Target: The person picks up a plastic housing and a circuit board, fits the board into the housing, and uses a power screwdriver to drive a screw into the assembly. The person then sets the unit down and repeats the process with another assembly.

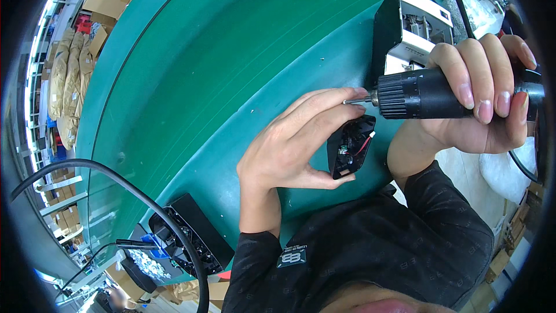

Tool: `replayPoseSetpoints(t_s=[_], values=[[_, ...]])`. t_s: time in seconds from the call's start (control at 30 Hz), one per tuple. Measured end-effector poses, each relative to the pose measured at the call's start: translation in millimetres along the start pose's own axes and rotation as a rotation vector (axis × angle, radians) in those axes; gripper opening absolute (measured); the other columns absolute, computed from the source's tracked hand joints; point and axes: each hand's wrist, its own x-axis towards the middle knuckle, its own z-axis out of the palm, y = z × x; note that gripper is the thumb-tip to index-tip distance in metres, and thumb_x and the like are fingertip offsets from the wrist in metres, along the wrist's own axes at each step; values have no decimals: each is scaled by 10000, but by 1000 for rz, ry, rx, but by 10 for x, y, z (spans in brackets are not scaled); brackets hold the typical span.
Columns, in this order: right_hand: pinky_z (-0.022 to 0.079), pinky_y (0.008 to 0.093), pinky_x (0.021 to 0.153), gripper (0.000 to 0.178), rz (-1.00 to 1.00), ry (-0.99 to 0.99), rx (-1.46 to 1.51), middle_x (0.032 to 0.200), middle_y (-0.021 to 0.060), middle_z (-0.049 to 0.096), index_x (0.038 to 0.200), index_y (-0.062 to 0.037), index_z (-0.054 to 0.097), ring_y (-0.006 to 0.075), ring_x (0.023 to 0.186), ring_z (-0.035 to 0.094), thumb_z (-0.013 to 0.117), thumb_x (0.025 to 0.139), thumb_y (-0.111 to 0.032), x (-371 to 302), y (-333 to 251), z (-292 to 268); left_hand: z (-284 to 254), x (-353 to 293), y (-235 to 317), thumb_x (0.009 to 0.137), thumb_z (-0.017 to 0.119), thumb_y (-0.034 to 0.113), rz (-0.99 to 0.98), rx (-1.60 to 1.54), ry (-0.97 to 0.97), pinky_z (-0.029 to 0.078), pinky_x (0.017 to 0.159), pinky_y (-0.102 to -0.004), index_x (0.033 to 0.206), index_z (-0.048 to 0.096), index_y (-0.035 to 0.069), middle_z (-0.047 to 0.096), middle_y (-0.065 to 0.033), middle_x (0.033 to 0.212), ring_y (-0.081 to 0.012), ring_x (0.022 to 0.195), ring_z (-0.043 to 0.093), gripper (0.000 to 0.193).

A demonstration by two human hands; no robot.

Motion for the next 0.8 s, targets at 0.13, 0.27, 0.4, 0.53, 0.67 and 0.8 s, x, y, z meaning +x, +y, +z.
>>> replayPoseSetpoints(t_s=[0.13, 0.27, 0.4, 0.53, 0.67, 0.8], values=[[455, 260, 699, 381, 20, -30, 6, 756, 5, 545, 1134, -61, 483, 108, 674, 574, 617, 781, -115, 6, 3, -12, -6, -16, 0, 564, 818, 176, -9, -6, -4, 480, 907, -398, 1139, 579, -21, 534, -173, 1257, -351, 1075, 577, 653], [458, 259, 707, 396, 9, 48, -11, 764, 5, 552, 1142, -61, 479, 106, 686, 583, 624, 778, -117, -27, 5, -3, -11, -19, 6, 565, 819, 186, -21, 16, -28, 479, 910, -398, 1133, 583, -23, 528, -173, 1262, -349, 1077, 575, 649], [458, 255, 710, 406, -2, 6, -43, 768, 1, 558, 1148, -64, 488, 104, 691, 586, 631, 772, -115, -14, -3, -14, -18, 0, 11, 565, 822, 199, -73, 32, -81, 465, 938, -401, 1120, 590, -25, 505, -173, 1292, -353, 1119, 551, 642], [458, 251, 713, 416, -12, -37, -72, 772, -3, 563, 1155, -66, 497, 101, 696, 588, 637, 766, -113, -6, -9, -29, -3, 18, -25, 567, 830, 198, -126, -73, -101, 442, 986, -403, 1153, 577, -6, 467, -173, 1351, -345, 1185, 519, 670], [472, 231, 725, 376, -14, -7, -110, 756, -16, 576, 1099, -85, 551, 86, 689, 598, 656, 738, -105, -29, -77, 24, -21, -68, -143, 489, 893, 209, -165, -69, -56, 463, 976, -414, 1194, 571, 8, 569, -182, 1268, -320, 1137, 587, 801], [502, 216, 742, 336, -22, -72, -94, 759, -17, 590, 1070, -98, 579, 84, 691, 618, 667, 748, -134, -60, -89, 72, 13, -55, -224, 450, 915, 212, -192, 182, 98, 508, 903, -371, 1232, 545, 32, 644, -116, 1169, -268, 1069, 631, 884]])
